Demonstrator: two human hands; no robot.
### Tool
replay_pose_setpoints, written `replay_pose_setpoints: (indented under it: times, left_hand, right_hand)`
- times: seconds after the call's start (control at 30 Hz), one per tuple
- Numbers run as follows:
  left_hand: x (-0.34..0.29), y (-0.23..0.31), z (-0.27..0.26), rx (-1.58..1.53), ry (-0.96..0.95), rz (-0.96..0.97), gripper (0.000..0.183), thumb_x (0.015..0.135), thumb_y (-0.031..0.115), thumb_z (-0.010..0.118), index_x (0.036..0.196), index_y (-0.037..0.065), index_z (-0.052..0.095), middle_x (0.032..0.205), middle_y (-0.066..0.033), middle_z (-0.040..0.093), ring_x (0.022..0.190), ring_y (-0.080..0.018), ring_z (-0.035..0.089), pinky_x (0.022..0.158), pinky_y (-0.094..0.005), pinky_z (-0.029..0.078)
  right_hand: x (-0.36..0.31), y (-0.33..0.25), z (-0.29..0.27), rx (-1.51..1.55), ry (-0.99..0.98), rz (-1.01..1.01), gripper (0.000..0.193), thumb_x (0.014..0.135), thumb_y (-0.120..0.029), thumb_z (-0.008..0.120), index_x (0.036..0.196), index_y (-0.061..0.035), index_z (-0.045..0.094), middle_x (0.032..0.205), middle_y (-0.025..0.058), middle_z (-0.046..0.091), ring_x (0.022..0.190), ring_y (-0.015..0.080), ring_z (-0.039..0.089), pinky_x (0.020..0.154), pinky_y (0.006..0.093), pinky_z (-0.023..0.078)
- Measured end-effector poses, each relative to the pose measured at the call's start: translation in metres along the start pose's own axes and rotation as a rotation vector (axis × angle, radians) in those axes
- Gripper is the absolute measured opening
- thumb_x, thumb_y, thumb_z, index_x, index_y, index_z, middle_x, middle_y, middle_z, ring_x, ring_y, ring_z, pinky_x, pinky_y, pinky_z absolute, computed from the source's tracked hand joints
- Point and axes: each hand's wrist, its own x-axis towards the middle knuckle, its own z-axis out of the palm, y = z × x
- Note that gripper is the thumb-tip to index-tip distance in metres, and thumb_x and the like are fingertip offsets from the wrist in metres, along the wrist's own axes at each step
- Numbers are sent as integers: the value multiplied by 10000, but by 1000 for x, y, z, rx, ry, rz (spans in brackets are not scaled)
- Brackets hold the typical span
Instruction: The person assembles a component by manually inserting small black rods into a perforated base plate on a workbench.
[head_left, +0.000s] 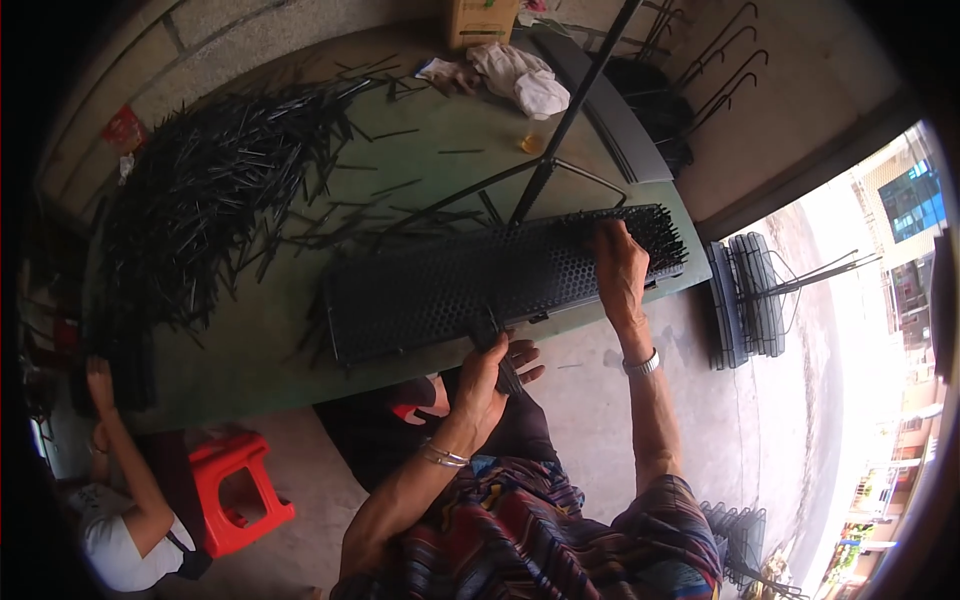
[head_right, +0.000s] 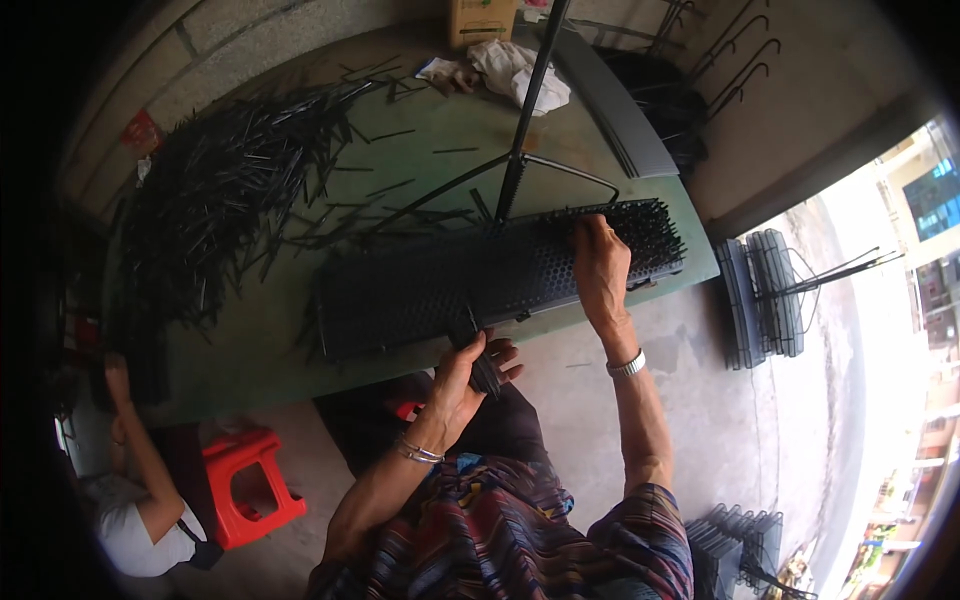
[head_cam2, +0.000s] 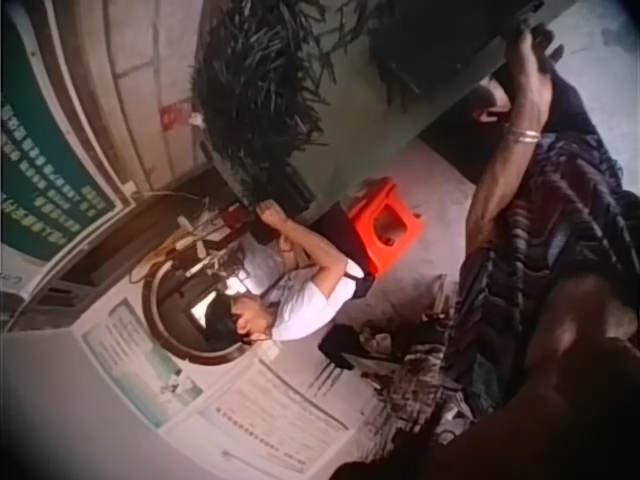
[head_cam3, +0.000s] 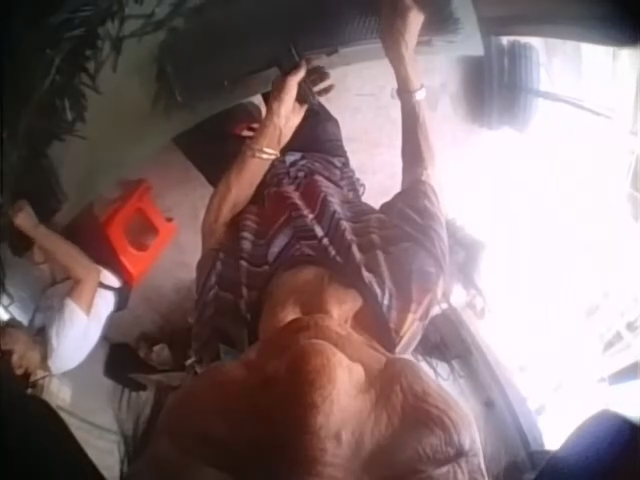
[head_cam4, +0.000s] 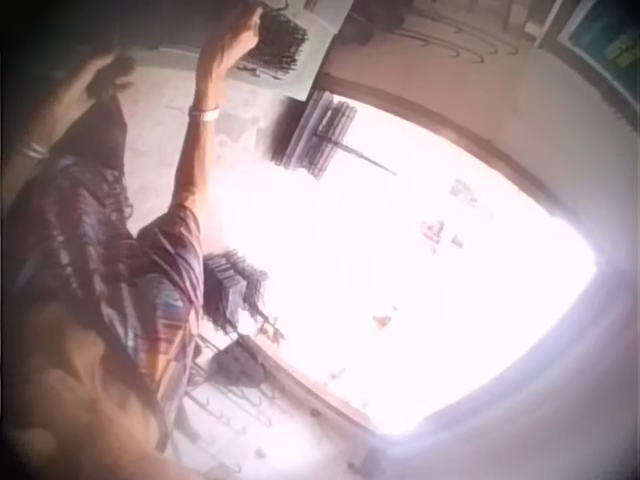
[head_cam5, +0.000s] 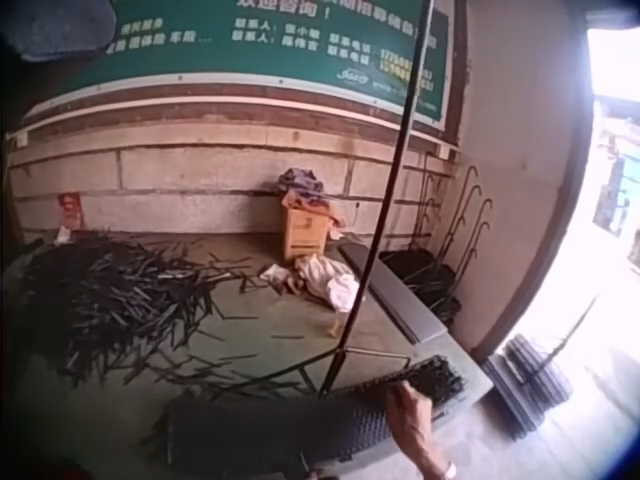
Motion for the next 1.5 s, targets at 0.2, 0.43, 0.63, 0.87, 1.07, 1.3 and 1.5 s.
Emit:
replay_pose_setpoints:
  times: [0.2,0.43,0.63,0.87,1.07,1.3,1.5]
  left_hand:
    - [-3,2,5,100,22,-24,268,927,269,587,1046,29,583,747,-37,572,662,-141,568,600,-306,500]
    - [-7,8,12,74,-61,5,277,921,276,601,1026,19,607,704,-10,541,571,-89,478,499,-236,362]
    - [-17,12,26,170,-23,66,278,910,274,618,1025,21,619,703,-24,572,546,-73,462,461,-212,322]
    - [-22,8,35,265,-34,96,226,903,259,623,980,47,622,762,-70,639,583,-87,521,445,-209,328]
    - [-19,13,35,281,-11,130,208,891,248,635,934,45,641,771,-81,668,560,-72,512,433,-187,309]
    - [-20,16,38,333,-38,107,244,902,278,621,1004,59,655,840,-77,697,648,-94,616,443,-179,306]
    - [-20,19,41,414,-24,20,216,921,260,592,1015,71,638,909,-89,703,720,-134,665,456,-184,333]
  right_hand:
    - [3,4,9,-380,-19,-142,100,860,-128,575,947,-85,600,859,145,545,767,323,570,621,421,466]
    - [-1,10,16,-711,17,-231,303,831,-195,615,1133,-176,621,1007,138,527,952,302,500,750,389,403]
    - [-24,-31,-1,-145,-169,-58,355,895,-205,609,1218,-60,585,955,113,599,818,208,574,713,322,461]
    - [-35,-52,-20,502,-707,198,269,893,-175,608,1075,21,633,843,99,649,693,130,591,621,274,470]
    - [-38,-55,-22,611,-706,265,223,885,-113,592,1021,59,636,831,68,644,683,104,583,626,252,476]
    - [-37,-50,-23,643,-704,312,235,879,-106,595,1025,76,626,802,95,650,721,124,621,656,250,500]
    - [-38,-42,-24,591,-732,275,215,863,-77,599,1029,57,626,822,95,659,732,131,631,659,261,513]
